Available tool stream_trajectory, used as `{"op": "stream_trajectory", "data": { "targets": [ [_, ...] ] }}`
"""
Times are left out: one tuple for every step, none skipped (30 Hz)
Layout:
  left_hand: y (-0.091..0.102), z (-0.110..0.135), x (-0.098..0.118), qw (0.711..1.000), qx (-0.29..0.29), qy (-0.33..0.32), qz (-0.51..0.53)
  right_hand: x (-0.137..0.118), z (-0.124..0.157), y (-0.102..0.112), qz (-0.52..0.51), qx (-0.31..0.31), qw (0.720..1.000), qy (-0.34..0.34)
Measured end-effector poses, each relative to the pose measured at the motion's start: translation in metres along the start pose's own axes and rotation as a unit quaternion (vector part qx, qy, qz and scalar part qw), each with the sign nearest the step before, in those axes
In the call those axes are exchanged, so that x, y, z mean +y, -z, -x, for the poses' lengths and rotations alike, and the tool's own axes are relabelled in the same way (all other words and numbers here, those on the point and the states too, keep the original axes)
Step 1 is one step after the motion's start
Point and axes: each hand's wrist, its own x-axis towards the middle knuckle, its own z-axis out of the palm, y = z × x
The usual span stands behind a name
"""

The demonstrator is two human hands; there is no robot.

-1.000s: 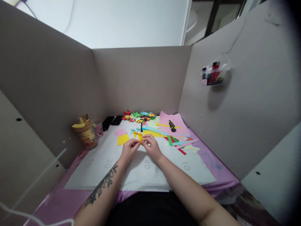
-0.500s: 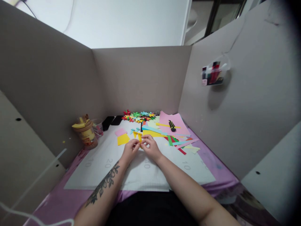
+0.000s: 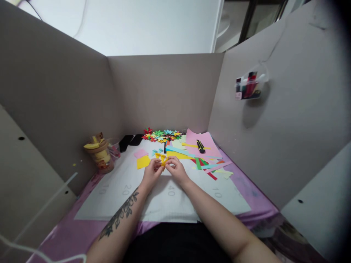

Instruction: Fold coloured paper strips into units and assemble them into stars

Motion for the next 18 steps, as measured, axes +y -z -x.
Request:
{"op": "stream_trajectory", "data": {
  "targets": [
    [-0.0002, 0.0002, -0.0013, 1.000, 0.004, 0.002, 0.002, -0.0009, 0.0005, 0.0001, 0.004, 0.000, 1.000, 0.003],
    [-0.0003, 0.0004, -0.0023, 1.000, 0.007, 0.003, 0.002, -0.0021, 0.0010, 0.0003, 0.010, 0.001, 1.000, 0.008],
    [-0.0004, 0.0005, -0.0029, 1.000, 0.009, 0.003, 0.002, -0.0034, 0.0015, 0.0004, 0.018, 0.003, 1.000, 0.017],
    [-0.0006, 0.0007, -0.0032, 1.000, 0.009, 0.002, 0.003, -0.0048, 0.0019, 0.0005, 0.027, 0.007, 0.999, 0.029],
    [-0.0008, 0.0009, -0.0031, 1.000, 0.007, 0.002, 0.003, -0.0061, 0.0022, 0.0006, 0.035, 0.011, 0.999, 0.040],
    [-0.0009, 0.0011, -0.0027, 1.000, 0.005, 0.002, 0.005, -0.0071, 0.0024, 0.0006, 0.037, 0.016, 0.998, 0.049],
    [-0.0010, 0.0012, -0.0021, 1.000, 0.003, 0.002, 0.006, -0.0077, 0.0023, 0.0005, 0.032, 0.020, 0.998, 0.051],
    [-0.0010, 0.0012, -0.0014, 1.000, 0.002, 0.003, 0.008, -0.0080, 0.0022, 0.0003, 0.025, 0.023, 0.998, 0.048],
    [-0.0009, 0.0011, -0.0007, 1.000, 0.002, 0.004, 0.009, -0.0079, 0.0020, 0.0000, 0.016, 0.024, 0.999, 0.042],
    [-0.0007, 0.0010, -0.0001, 1.000, 0.003, 0.005, 0.011, -0.0075, 0.0017, -0.0004, 0.008, 0.024, 0.999, 0.033],
    [-0.0005, 0.0008, 0.0004, 1.000, 0.004, 0.007, 0.013, -0.0069, 0.0015, -0.0008, 0.001, 0.024, 0.999, 0.025],
    [-0.0002, 0.0007, 0.0007, 1.000, 0.005, 0.009, 0.015, -0.0062, 0.0013, -0.0013, -0.003, 0.023, 1.000, 0.018],
    [0.0000, 0.0005, 0.0010, 1.000, 0.007, 0.011, 0.018, -0.0054, 0.0011, -0.0019, -0.007, 0.022, 1.000, 0.013],
    [0.0002, 0.0004, 0.0013, 1.000, 0.007, 0.013, 0.021, -0.0048, 0.0010, -0.0024, -0.011, 0.022, 1.000, 0.009],
    [0.0002, 0.0004, 0.0017, 1.000, 0.008, 0.015, 0.025, -0.0042, 0.0010, -0.0030, -0.016, 0.023, 1.000, 0.006],
    [0.0002, 0.0004, 0.0022, 0.999, 0.009, 0.018, 0.030, -0.0037, 0.0010, -0.0035, -0.020, 0.024, 1.000, 0.004],
    [0.0002, 0.0004, 0.0027, 0.999, 0.010, 0.020, 0.034, -0.0032, 0.0010, -0.0041, -0.024, 0.025, 0.999, 0.002],
    [0.0001, 0.0003, 0.0034, 0.999, 0.011, 0.022, 0.039, -0.0027, 0.0009, -0.0047, -0.027, 0.027, 0.999, 0.000]
  ]
}}
